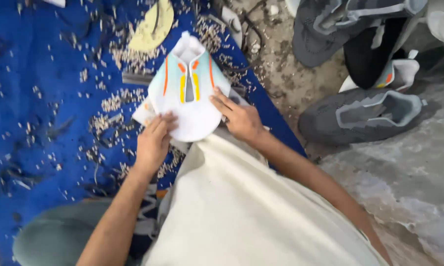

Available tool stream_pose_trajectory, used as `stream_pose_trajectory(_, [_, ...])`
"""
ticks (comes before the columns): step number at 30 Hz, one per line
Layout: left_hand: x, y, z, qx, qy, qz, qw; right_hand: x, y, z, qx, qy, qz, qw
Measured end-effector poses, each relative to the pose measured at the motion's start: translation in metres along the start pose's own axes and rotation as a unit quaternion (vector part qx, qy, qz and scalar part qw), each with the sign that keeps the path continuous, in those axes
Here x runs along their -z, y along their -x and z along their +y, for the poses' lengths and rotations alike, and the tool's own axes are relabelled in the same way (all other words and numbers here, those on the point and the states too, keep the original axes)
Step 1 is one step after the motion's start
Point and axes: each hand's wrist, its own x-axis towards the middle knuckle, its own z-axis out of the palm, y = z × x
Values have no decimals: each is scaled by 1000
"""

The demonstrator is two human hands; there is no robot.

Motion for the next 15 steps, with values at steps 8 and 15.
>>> stream_pose_trajectory(8, [-3, 19, 31, -135, -291, -109, 941, -16, 21, -15, -40, 43, -99, 993])
stream_pose_trajectory(15, [47, 53, 86, 51, -223, -183, 956, -19, -30, 20, -199, -139, -17, 970])
